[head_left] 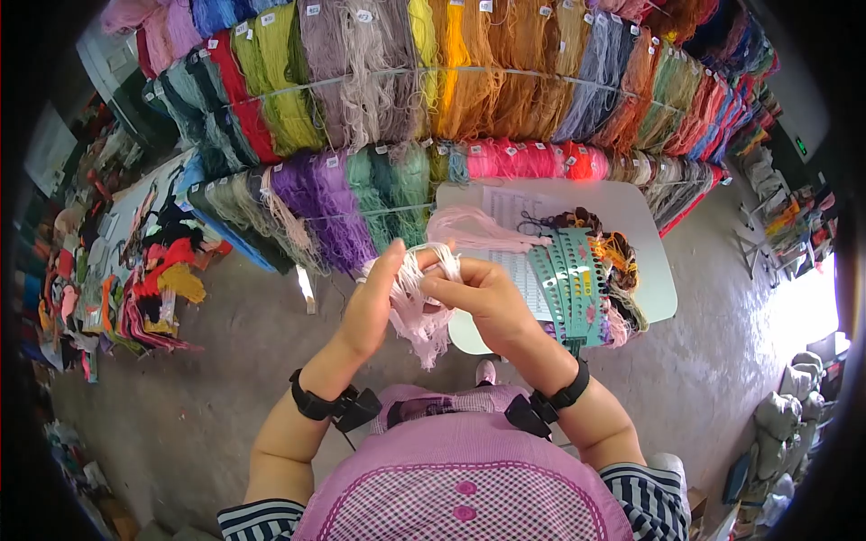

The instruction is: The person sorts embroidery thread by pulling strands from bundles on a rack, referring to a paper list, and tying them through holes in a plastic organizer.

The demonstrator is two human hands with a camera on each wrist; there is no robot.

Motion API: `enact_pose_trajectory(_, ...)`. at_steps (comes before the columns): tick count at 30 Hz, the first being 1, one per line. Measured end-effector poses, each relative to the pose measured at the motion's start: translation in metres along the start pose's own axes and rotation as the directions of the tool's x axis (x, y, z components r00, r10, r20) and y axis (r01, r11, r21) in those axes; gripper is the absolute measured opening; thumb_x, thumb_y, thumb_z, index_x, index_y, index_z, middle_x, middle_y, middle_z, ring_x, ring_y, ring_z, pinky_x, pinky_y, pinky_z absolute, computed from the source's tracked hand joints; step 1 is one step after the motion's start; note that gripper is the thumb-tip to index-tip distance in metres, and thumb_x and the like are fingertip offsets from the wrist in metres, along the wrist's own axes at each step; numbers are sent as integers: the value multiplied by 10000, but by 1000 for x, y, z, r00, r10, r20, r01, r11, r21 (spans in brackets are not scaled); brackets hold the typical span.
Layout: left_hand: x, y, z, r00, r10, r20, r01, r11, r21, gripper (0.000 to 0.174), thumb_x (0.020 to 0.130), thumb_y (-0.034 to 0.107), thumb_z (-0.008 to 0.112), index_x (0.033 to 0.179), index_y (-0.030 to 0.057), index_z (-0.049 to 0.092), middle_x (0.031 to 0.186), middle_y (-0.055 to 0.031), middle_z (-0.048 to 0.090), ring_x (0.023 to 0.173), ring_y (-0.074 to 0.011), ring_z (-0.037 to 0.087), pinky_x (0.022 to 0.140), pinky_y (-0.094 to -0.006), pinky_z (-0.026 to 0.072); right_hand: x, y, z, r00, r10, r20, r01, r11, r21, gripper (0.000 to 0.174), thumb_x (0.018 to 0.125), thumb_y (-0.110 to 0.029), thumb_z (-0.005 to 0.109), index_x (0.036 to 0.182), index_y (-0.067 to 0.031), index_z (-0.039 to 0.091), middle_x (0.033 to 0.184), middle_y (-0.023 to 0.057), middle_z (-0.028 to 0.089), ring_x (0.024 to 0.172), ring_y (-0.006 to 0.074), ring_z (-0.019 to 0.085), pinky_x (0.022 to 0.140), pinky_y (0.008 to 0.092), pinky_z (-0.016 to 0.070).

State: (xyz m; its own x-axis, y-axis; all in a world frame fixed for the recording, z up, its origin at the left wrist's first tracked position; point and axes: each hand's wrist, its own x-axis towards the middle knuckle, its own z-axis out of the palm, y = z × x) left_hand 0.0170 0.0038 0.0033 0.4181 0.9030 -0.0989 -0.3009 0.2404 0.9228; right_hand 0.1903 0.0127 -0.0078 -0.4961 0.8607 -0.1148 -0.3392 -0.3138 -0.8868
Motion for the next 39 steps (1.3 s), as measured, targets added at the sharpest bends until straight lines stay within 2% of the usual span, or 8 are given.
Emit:
enact_pose_trajectory(2,-8,-1,-9,959,276,-63,-233,898,373,520,1001,430,455,1190,-25,620,1067,-75,660,931,-117,615,776,-289,510,-4,-5,-1,995,-73,-71,67,994,-83,190,869,-150,705,986,-1,692,981,43,686,830,82,586,796,235,455)
enact_pose_trajectory(3,-6,0,-10,958,278,-65,-235,898,373,520,1001,430,455,1190,-25,620,1067,-75,660,931,-117,615,776,-289,510,-5,-5,-3,995,-73,-69,67,994,-85,190,869,-150,705,986,-1,692,981,43,686,830,82,586,796,235,455)
enact_pose_trajectory(5,0,3,-13,977,127,-171,-120,991,50,312,947,240,603,1093,-30,662,988,-61,685,884,-108,629,749,-275,502,-7,-5,-6,991,-44,-127,39,998,-43,190,854,-135,719,991,-5,695,996,37,687,871,77,587,821,247,451)
enact_pose_trajectory(12,1,7,-1,978,90,-190,-111,988,-106,257,932,173,616,1077,-32,670,991,-72,689,864,-108,634,752,-266,501,-4,0,-7,990,-95,-108,95,995,-7,205,840,-129,737,1005,-16,696,965,16,682,884,82,594,818,251,453)
enact_pose_trajectory(23,0,-3,4,932,339,-130,-306,926,221,249,921,67,609,1137,-56,635,1060,-61,668,924,-100,614,806,-244,503,-2,-1,-4,982,-66,-174,59,997,-50,233,839,-155,745,996,9,694,922,27,679,838,71,590,776,240,446)
enact_pose_trajectory(29,3,-8,-5,957,224,-182,-229,973,-7,238,909,64,623,1119,-45,649,1025,-64,675,893,-98,621,786,-241,505,-3,-2,-1,978,-89,-189,79,995,-58,201,822,-116,756,975,4,701,929,24,683,848,69,593,784,236,450)
enact_pose_trajectory(36,2,-1,0,968,183,-170,-171,982,84,204,910,79,626,1073,-36,667,978,-55,687,844,-101,630,753,-243,510,0,4,-6,972,-126,-201,112,991,-79,177,835,-109,733,971,-1,700,938,31,686,856,84,610,797,236,454)
enact_pose_trajectory(39,2,0,-3,973,157,-172,-164,986,-22,230,928,128,622,1086,-34,664,993,-64,688,854,-108,635,755,-250,513,1,2,-9,969,-110,-222,136,985,105,176,856,-123,700,982,0,692,925,42,683,859,97,616,814,247,454)
